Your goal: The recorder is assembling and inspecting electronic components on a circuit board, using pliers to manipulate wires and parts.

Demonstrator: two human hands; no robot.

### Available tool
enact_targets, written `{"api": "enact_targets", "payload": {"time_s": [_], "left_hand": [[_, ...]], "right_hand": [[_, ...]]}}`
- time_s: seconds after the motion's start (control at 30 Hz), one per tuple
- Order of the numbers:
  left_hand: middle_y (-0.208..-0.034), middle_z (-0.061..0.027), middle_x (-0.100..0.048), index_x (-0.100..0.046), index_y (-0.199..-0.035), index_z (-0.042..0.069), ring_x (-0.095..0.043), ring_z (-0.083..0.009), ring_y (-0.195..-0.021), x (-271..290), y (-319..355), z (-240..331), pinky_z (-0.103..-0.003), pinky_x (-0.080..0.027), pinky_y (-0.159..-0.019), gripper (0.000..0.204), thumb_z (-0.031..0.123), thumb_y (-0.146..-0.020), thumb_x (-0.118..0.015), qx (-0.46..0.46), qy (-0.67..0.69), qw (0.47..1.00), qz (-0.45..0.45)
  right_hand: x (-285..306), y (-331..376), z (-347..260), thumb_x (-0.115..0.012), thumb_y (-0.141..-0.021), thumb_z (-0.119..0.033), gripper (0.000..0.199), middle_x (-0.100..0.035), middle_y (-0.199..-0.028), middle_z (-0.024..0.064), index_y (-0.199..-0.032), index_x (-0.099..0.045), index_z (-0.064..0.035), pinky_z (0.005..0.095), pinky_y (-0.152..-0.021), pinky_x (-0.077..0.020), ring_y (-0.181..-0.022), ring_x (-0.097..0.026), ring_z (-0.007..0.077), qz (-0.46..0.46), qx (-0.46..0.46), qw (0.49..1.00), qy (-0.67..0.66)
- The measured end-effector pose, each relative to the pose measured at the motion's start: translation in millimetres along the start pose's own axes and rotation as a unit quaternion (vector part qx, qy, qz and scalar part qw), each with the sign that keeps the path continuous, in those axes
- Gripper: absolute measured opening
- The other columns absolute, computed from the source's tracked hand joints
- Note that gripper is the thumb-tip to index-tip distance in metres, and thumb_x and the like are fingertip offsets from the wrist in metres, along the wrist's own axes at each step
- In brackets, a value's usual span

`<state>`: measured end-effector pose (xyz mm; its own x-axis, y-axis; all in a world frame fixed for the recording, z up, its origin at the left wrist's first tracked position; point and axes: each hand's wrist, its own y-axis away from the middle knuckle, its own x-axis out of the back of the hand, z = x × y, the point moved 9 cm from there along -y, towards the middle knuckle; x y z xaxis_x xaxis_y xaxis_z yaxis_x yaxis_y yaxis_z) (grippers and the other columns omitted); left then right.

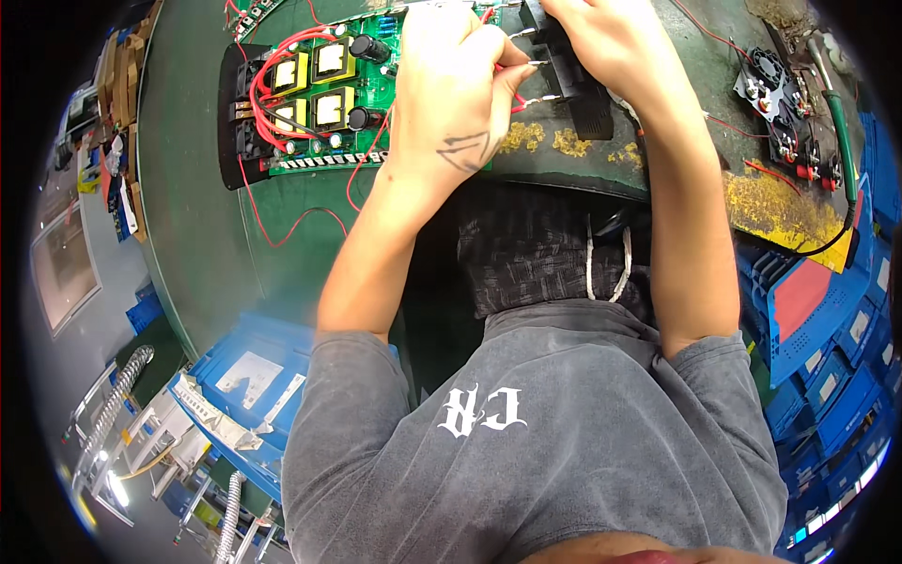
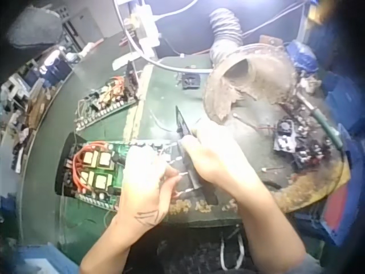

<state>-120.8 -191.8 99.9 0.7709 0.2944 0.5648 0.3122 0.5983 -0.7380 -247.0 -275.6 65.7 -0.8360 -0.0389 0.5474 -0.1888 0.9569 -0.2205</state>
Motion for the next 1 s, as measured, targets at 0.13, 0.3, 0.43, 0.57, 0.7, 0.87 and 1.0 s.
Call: {"api": "enact_targets", "payload": {"time_s": [0.13,0.3,0.43,0.57,0.7,0.87,1.0], "left_hand": [[-0.086,-0.0112,-0.065,-0.067,-0.092,-0.001,-0.064,-0.0231,-0.082,-3,33,-33,-0.037,-0.052,-0.081,0.004,0.001,-0.090,-0.070,0.062,0.234,0.969,0.042],[-0.081,-0.0075,-0.060,-0.070,-0.087,0.003,-0.058,-0.0250,-0.080,-13,9,-24,-0.035,-0.047,-0.071,0.012,0.007,-0.081,-0.081,0.114,-0.084,0.986,-0.089],[-0.080,-0.0097,-0.060,-0.068,-0.086,0.003,-0.057,-0.0290,-0.082,-16,8,-25,-0.037,-0.047,-0.075,0.012,0.005,-0.081,-0.079,0.132,-0.050,0.986,-0.092],[-0.080,-0.0103,-0.058,-0.068,-0.086,0.004,-0.058,-0.0302,-0.084,-14,0,-21,-0.039,-0.047,-0.076,0.012,0.005,-0.080,-0.079,0.119,-0.085,0.981,-0.125],[-0.079,-0.0096,-0.059,-0.068,-0.085,0.005,-0.058,-0.0312,-0.086,-11,-1,-25,-0.041,-0.047,-0.079,0.013,0.006,-0.079,-0.079,0.079,-0.050,0.987,-0.128],[-0.087,-0.0106,-0.064,-0.071,-0.093,0.005,-0.062,-0.0334,-0.087,-3,1,-21,-0.042,-0.050,-0.080,0.016,0.015,-0.082,-0.077,0.162,-0.083,0.968,-0.171],[-0.093,-0.0069,-0.068,-0.073,-0.118,0.009,-0.066,-0.0231,-0.089,44,15,17,-0.034,-0.052,-0.081,0.034,0.013,-0.084,-0.079,0.220,-0.076,0.972,0.018]], "right_hand": [[-5,0,-9,-0.058,-0.091,-0.018,0.026,-0.068,-0.084,0.0270,-0.091,-0.067,0.0059,0.0483,-0.074,-0.0512,-0.082,-0.068,0.0437,0.023,0.010,0.999,-0.047],[3,5,-3,-0.059,-0.090,-0.016,0.024,-0.067,-0.076,0.0252,-0.089,-0.069,0.0053,0.0438,-0.069,-0.0503,-0.074,-0.068,0.0380,0.030,-0.028,0.993,-0.113],[1,10,9,-0.058,-0.090,-0.016,0.024,-0.066,-0.075,0.0242,-0.089,-0.069,0.0053,0.0427,-0.068,-0.0500,-0.073,-0.069,0.0352,0.030,-0.061,0.991,-0.115],[-6,6,12,-0.059,-0.090,-0.018,0.025,-0.067,-0.076,0.0242,-0.090,-0.069,0.0049,0.0431,-0.067,-0.0498,-0.073,-0.069,0.0330,0.039,-0.037,0.993,-0.104],[-23,-3,35,-0.055,-0.093,-0.030,0.037,-0.067,-0.083,0.0271,-0.096,-0.067,0.0050,0.0464,-0.074,-0.0504,-0.081,-0.068,0.0417,-0.034,-0.099,0.994,-0.022],[-21,-11,23,-0.055,-0.093,-0.030,0.037,-0.069,-0.087,0.0254,-0.096,-0.068,0.0035,0.0445,-0.075,-0.0518,-0.083,-0.069,0.0419,-0.050,-0.019,0.995,0.088],[-6,-1,-9,-0.055,-0.094,-0.027,0.030,-0.069,-0.083,0.0237,-0.104,-0.070,-0.0025,0.0473,-0.073,-0.0514,-0.081,-0.067,0.0434,-0.029,0.058,0.987,0.148]]}}
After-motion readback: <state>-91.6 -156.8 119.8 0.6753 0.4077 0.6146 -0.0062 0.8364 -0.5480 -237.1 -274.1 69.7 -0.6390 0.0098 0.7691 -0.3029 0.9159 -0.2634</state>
